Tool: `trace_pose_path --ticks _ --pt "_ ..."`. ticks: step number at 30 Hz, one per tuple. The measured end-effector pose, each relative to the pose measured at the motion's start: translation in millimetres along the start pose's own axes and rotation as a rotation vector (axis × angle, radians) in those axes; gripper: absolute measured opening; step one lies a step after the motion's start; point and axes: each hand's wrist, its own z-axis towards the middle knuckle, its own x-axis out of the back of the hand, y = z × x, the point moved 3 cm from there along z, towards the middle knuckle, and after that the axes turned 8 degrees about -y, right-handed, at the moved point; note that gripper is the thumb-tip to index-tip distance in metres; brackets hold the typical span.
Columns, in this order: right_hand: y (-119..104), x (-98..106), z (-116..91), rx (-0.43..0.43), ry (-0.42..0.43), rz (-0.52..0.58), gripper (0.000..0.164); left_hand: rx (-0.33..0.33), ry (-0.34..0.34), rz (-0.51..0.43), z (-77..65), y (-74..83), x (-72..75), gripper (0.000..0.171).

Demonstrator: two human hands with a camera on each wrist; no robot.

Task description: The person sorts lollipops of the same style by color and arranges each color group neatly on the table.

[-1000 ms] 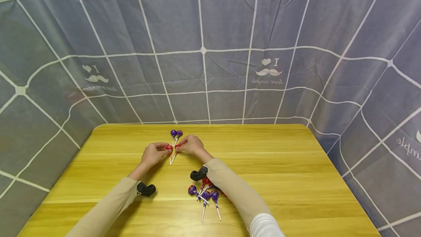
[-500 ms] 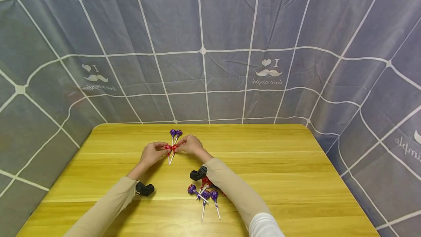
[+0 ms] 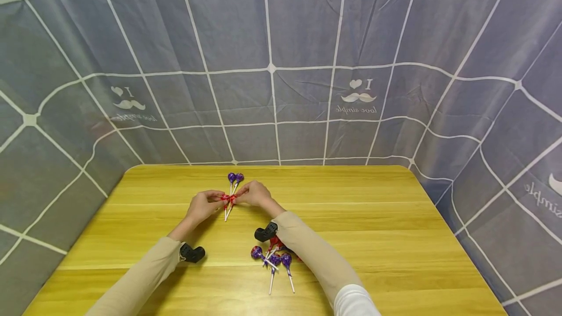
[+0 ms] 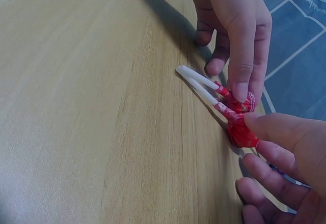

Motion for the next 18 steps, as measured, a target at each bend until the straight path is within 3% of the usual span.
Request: trace_pose_path --ticks 18 --pt "-1.1 -1.5 -3.2 0.008 -0.007 0.022 0.022 0.006 -0.005 -0.012 -1.3 0.0 0.8 0.031"
